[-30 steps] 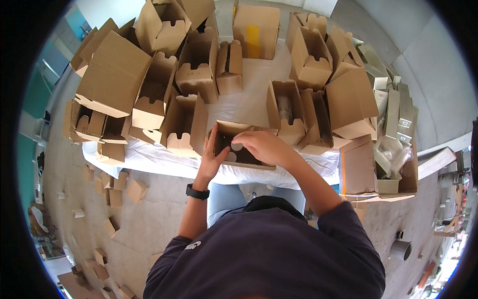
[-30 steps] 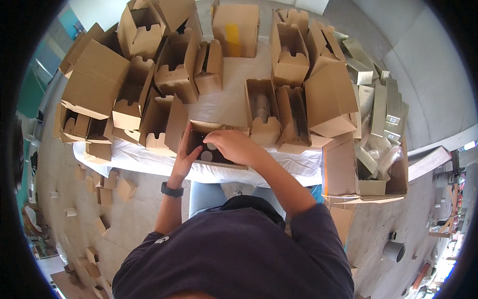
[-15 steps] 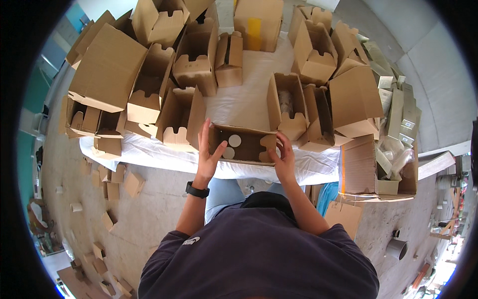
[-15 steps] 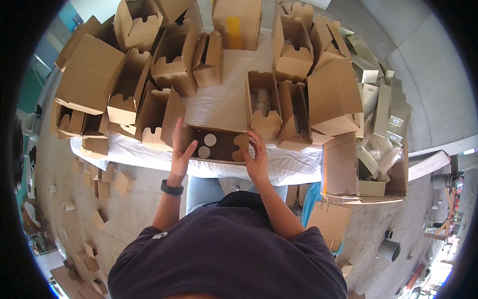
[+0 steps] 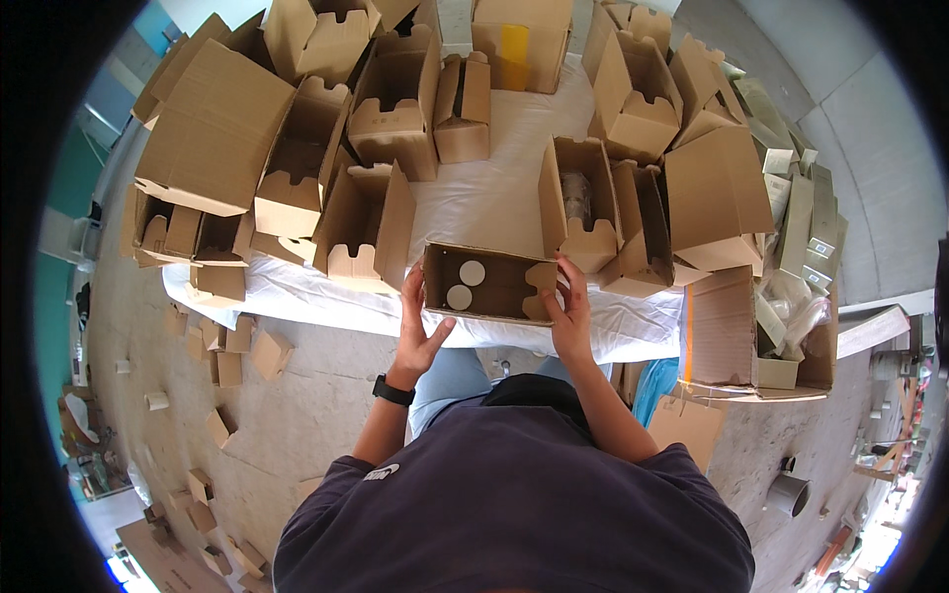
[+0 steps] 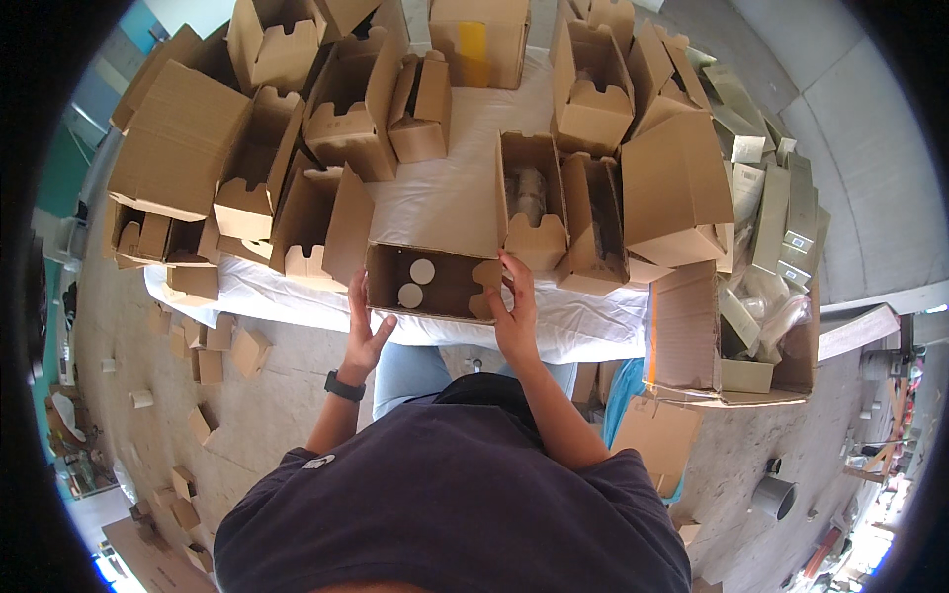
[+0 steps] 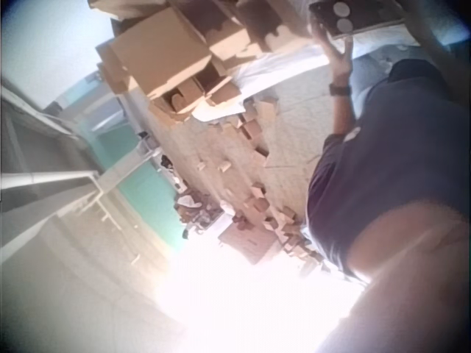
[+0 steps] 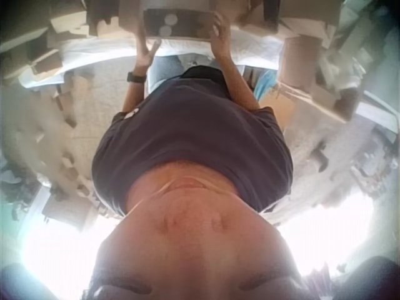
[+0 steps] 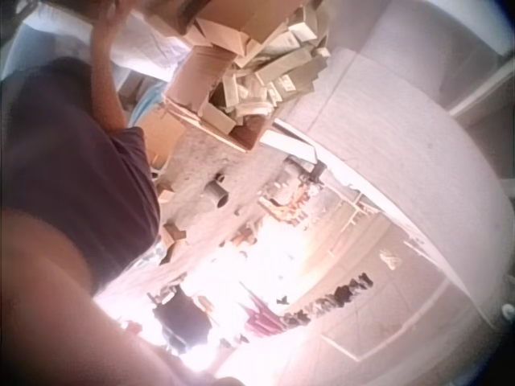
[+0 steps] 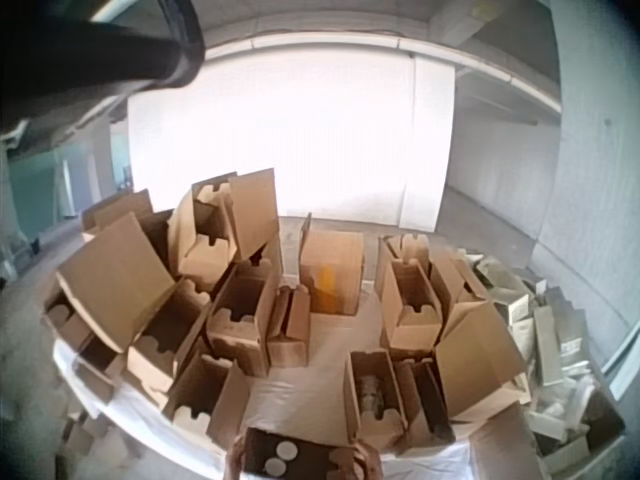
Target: The person removes white cylindrical bottles from plastic bags and places them into individual cardboard boxes on a table.
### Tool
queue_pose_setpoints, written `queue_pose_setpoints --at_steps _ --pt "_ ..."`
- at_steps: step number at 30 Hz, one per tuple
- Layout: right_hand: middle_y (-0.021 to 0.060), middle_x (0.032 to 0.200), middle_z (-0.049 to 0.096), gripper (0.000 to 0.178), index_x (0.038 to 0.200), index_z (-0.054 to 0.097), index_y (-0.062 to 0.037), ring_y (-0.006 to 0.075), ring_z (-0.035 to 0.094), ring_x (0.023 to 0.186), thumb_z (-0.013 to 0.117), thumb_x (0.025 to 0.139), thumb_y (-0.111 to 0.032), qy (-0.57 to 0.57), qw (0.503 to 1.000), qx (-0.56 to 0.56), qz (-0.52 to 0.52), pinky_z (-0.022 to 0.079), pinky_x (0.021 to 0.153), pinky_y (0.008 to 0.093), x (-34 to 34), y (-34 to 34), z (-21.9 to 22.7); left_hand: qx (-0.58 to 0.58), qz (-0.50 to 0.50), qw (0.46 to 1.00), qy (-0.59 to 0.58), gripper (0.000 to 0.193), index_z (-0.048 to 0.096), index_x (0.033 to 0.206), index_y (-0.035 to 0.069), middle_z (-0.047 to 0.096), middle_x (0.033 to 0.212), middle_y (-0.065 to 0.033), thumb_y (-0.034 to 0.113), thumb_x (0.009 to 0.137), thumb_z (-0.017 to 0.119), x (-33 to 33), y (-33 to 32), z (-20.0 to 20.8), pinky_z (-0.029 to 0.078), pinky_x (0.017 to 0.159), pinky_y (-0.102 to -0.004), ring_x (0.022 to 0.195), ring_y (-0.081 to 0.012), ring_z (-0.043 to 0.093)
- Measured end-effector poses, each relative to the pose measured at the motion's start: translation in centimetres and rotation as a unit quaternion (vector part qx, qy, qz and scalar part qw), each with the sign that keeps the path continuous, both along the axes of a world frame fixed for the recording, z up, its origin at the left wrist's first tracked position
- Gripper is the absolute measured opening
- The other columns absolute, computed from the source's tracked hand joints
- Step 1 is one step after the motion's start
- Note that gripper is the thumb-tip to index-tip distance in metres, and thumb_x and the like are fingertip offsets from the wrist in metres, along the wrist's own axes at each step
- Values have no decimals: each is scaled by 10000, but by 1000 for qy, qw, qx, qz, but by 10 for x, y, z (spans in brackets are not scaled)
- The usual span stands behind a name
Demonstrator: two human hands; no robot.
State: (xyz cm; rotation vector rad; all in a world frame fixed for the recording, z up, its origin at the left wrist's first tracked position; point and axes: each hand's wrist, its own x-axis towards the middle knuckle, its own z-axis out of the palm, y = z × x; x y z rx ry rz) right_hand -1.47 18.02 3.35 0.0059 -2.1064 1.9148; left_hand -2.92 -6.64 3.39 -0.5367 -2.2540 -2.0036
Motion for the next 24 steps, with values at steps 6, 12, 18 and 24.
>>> queue_pose_setpoints --at_steps 6,12,18,24 --pt "74 1434 402 542 1394 416 -109 208 402 1316 541 892 53 4 1000 3 -3 371 1052 365 1 0 0 -12 -2 999 42 823 216 1477 17 228 1530 -171 154 821 695 -3 7 9 234 1144 -436 1414 -314 244" --pt "70 1422 409 517 1380 435 -113 202 399 1314 541 898 41 15 1000 10 -1 374 1046 358 0 -1 3 -113 7 991 74 706 387 1397 -2 294 1499 -182 179 800 717 -8 5 18 263 1132 -430 1396 -338 283" --pt "94 1408 387 363 1317 504 -102 210 379 1313 516 956 -65 25 998 -17 57 355 1056 353 5 11 6 -35 37 999 13 634 402 1389 1 340 1458 -165 249 867 664 -8 4 2 264 1120 -403 1366 -311 321" --pt "174 1356 427 359 1262 555 -67 326 412 1291 576 932 -208 24 995 65 77 346 1060 413 5 27 19 -9 97 994 -52 602 335 1416 28 360 1431 -137 184 916 633 -10 19 8 308 1090 -383 1335 -273 350"
